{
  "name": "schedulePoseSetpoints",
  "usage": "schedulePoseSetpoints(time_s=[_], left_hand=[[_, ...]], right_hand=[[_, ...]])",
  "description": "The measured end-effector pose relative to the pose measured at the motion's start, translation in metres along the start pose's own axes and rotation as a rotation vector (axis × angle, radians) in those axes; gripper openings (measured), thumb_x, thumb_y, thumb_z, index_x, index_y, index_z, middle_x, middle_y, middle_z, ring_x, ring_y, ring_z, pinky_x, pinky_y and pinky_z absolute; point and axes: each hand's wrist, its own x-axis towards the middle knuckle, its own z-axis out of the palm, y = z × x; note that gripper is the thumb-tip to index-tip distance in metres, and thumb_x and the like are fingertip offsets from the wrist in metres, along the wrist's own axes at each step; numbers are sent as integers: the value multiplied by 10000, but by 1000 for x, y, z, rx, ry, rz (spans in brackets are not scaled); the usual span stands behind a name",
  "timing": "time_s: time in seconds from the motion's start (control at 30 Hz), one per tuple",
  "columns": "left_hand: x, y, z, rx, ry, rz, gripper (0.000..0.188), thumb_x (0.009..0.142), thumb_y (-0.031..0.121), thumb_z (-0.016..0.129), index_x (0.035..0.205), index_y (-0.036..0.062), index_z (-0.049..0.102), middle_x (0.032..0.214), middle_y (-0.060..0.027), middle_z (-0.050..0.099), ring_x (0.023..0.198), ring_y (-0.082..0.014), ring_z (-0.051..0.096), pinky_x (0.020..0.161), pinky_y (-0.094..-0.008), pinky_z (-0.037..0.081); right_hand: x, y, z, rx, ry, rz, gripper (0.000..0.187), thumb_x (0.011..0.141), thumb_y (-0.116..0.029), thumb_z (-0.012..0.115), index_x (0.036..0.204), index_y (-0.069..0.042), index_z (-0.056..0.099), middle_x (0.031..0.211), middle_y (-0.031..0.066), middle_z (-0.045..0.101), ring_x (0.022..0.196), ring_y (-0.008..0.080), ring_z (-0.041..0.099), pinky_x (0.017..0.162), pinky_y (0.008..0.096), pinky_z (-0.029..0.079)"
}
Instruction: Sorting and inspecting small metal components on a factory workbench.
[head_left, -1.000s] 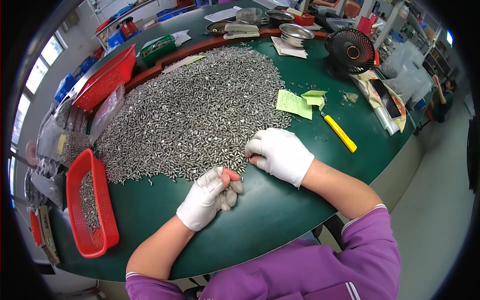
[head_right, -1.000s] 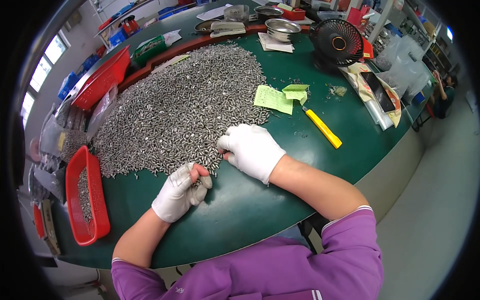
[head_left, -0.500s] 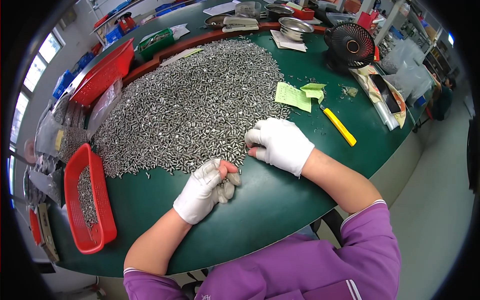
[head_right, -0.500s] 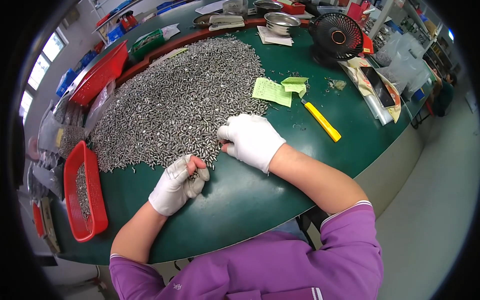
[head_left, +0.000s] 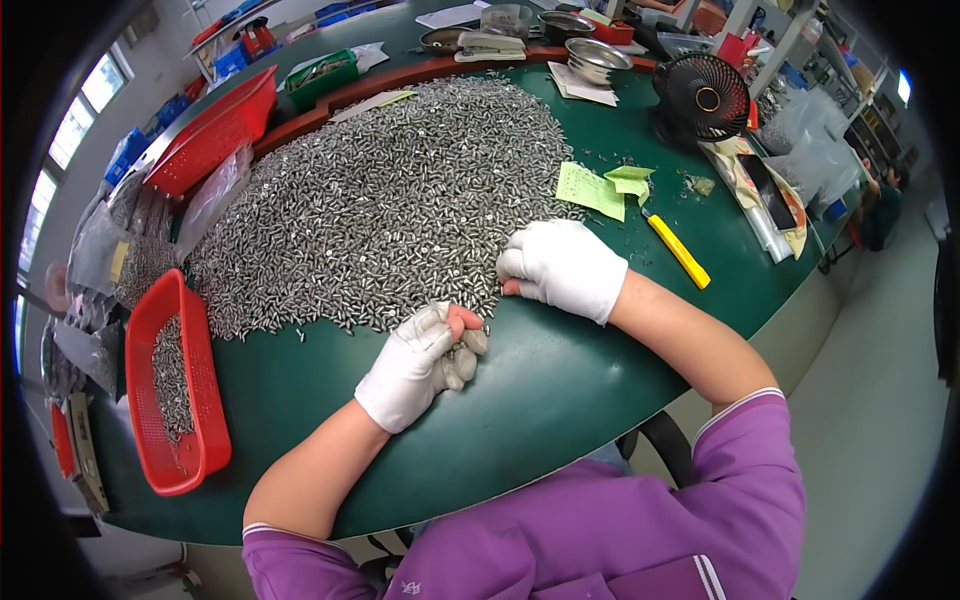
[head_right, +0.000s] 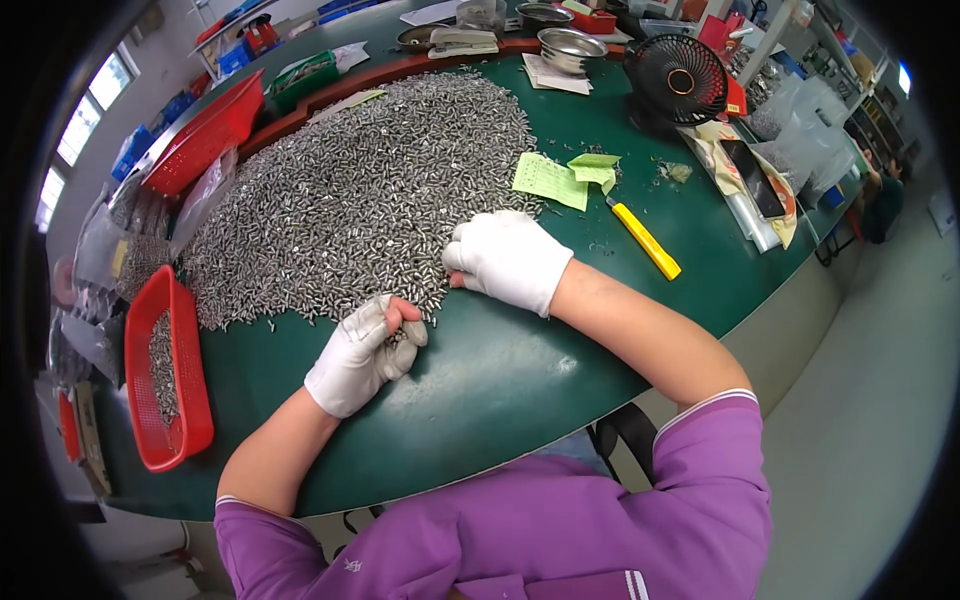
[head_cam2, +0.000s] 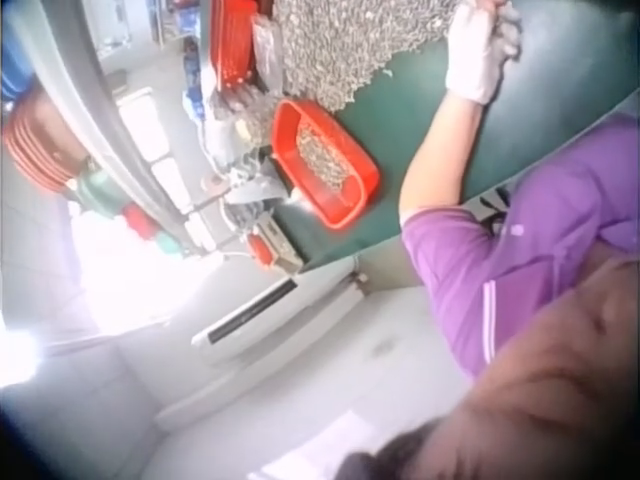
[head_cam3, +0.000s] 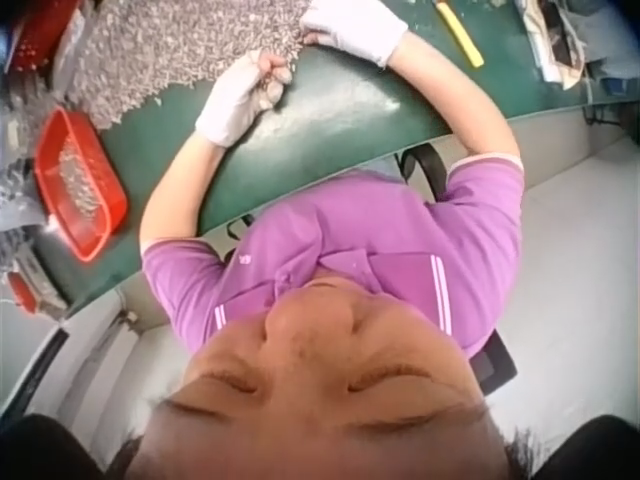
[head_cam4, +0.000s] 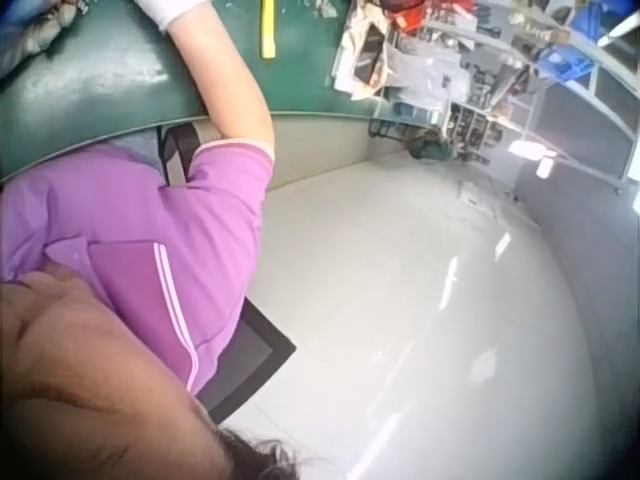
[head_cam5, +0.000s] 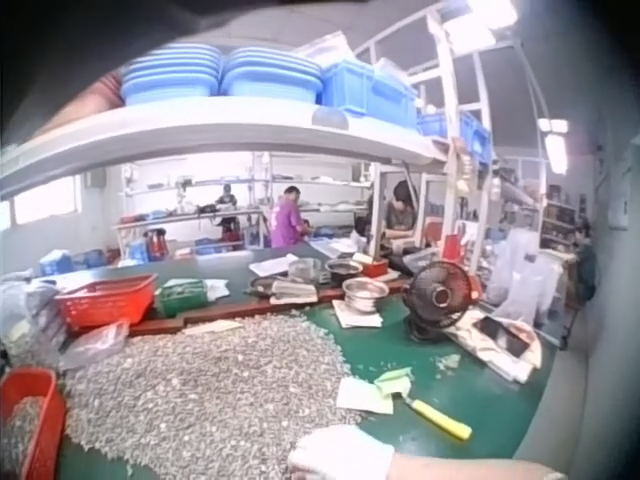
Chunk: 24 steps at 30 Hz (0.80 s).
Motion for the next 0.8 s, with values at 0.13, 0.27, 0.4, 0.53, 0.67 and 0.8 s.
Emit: schedulePoseSetpoints(time_s=[0.13, 0.27, 0.4, 0.53, 0.67, 0.8], left_hand=[[-2, -3, -3, -37, -8, 28, 226, 924, 271, 628, 1064, 99, 583, 879, -2, 606, 679, -78, 527, 584, -192, 418], [-1, -5, 0, -44, 16, 57, 236, 900, 213, 658, 1075, 89, 559, 870, -4, 611, 647, -69, 537, 570, -198, 440], [-2, -5, 3, -2, 53, 53, 182, 910, 184, 634, 1046, 87, 561, 840, -1, 600, 631, -63, 519, 548, -193, 424], [-1, -9, -5, -6, 61, 63, 179, 926, 217, 617, 1037, 85, 568, 829, 0, 596, 615, -66, 503, 520, -195, 405], [1, -6, -5, -51, 15, 27, 217, 928, 298, 615, 1021, 103, 609, 865, 3, 607, 737, -67, 550, 623, -179, 463], [0, -4, -3, -42, 71, 20, 323, 941, 372, 583, 1070, 76, 595, 857, -21, 600, 617, -94, 496, 527, -218, 393]], right_hand=[[14, -13, -18, 289, 118, -71, 127, 798, -169, 673, 895, -95, 636, 871, 76, 621, 842, 286, 604, 743, 390, 491], [18, -29, -17, 452, 181, -265, 169, 789, -164, 691, 926, -89, 627, 913, 80, 608, 875, 293, 597, 771, 390, 484], [15, -32, -4, 472, 260, -302, 179, 770, -143, 703, 919, -94, 617, 947, 79, 605, 855, 303, 591, 759, 397, 486], [11, -33, -3, 382, 306, -208, 153, 781, -138, 676, 925, -98, 642, 950, 64, 620, 885, 284, 597, 778, 385, 488], [2, -22, -11, 213, 413, -69, 169, 751, -78, 695, 913, -110, 660, 896, 59, 618, 863, 280, 601, 750, 381, 489], [-3, -13, -19, 100, 275, 63, 113, 761, -109, 691, 868, -91, 658, 870, 70, 622, 836, 286, 598, 727, 388, 493]])
